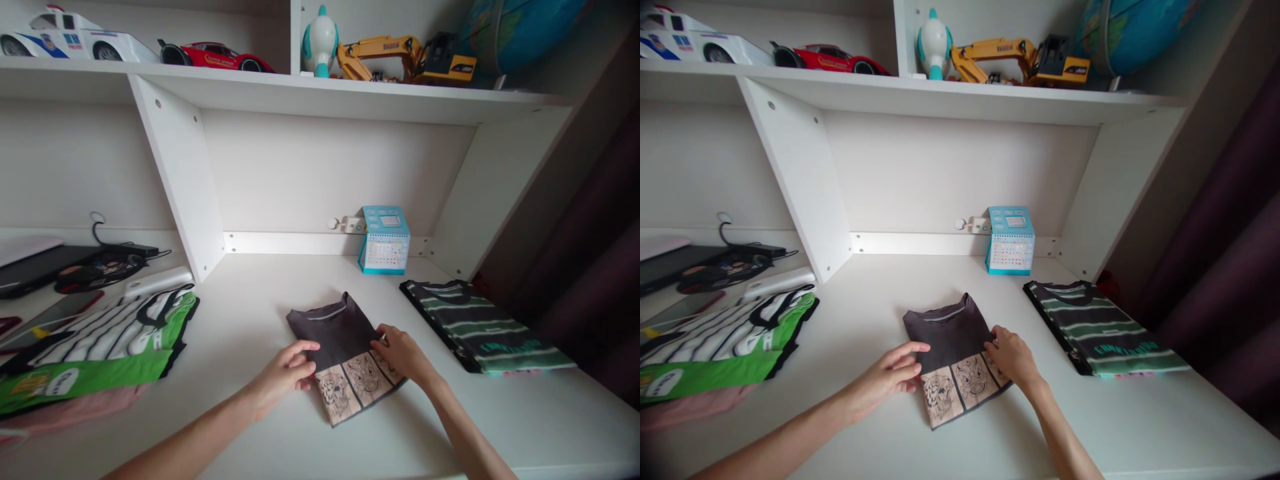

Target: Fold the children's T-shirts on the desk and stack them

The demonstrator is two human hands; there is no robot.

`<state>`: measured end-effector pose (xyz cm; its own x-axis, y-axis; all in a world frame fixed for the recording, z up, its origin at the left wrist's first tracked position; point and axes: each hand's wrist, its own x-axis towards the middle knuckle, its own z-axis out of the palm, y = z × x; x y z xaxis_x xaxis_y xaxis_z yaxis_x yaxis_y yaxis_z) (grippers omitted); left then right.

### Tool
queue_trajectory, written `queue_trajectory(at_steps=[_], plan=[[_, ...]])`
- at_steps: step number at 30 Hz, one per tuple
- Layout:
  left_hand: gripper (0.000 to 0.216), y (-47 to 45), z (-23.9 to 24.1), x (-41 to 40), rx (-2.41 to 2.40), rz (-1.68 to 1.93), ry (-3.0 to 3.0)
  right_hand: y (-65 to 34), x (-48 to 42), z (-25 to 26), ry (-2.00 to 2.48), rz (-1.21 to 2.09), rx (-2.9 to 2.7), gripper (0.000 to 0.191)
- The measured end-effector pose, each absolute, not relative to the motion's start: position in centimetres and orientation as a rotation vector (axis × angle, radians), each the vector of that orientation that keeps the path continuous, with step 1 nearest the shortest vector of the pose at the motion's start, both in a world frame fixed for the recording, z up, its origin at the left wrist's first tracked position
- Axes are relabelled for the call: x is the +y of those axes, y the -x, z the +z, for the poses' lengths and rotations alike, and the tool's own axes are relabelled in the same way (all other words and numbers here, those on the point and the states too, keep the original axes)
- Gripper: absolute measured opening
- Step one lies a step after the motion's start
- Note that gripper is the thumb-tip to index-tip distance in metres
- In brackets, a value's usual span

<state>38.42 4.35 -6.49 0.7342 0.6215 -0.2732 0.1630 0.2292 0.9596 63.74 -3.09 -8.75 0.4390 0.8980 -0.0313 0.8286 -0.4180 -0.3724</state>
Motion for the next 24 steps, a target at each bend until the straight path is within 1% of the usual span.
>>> queue_trajectory(at_steps=[4, 9, 12, 15, 19, 24], plan=[[0.039, -41.1, -7.1, 4.7, 0.794, 0.483, -1.467, -63.3, -3.6, -8.0, 2.450, 0.250, -1.482, 0.017], [0.039, -44.6, -7.7, 4.2, 0.731, 0.518, -1.205, -63.1, -4.3, -7.7, 2.597, 0.036, -1.401, 0.023], [0.042, -46.9, -7.8, 3.6, 0.681, 0.549, -1.244, -64.5, -5.2, -8.0, 2.590, -0.042, -1.374, 0.024], [0.046, -50.4, -7.6, 3.2, 0.676, 0.631, -1.489, -67.6, -6.6, -7.6, 2.545, -0.155, -1.277, 0.026], [0.051, -57.4, -6.5, 2.6, 0.522, 0.799, -1.792, -74.1, -9.1, -5.0, 2.616, -0.314, -0.977, 0.034], [0.056, -66.4, -4.9, 0.6, 0.373, 0.801, -1.850, -82.6, -12.3, -1.9, 2.721, -0.307, -0.691, 0.042]])
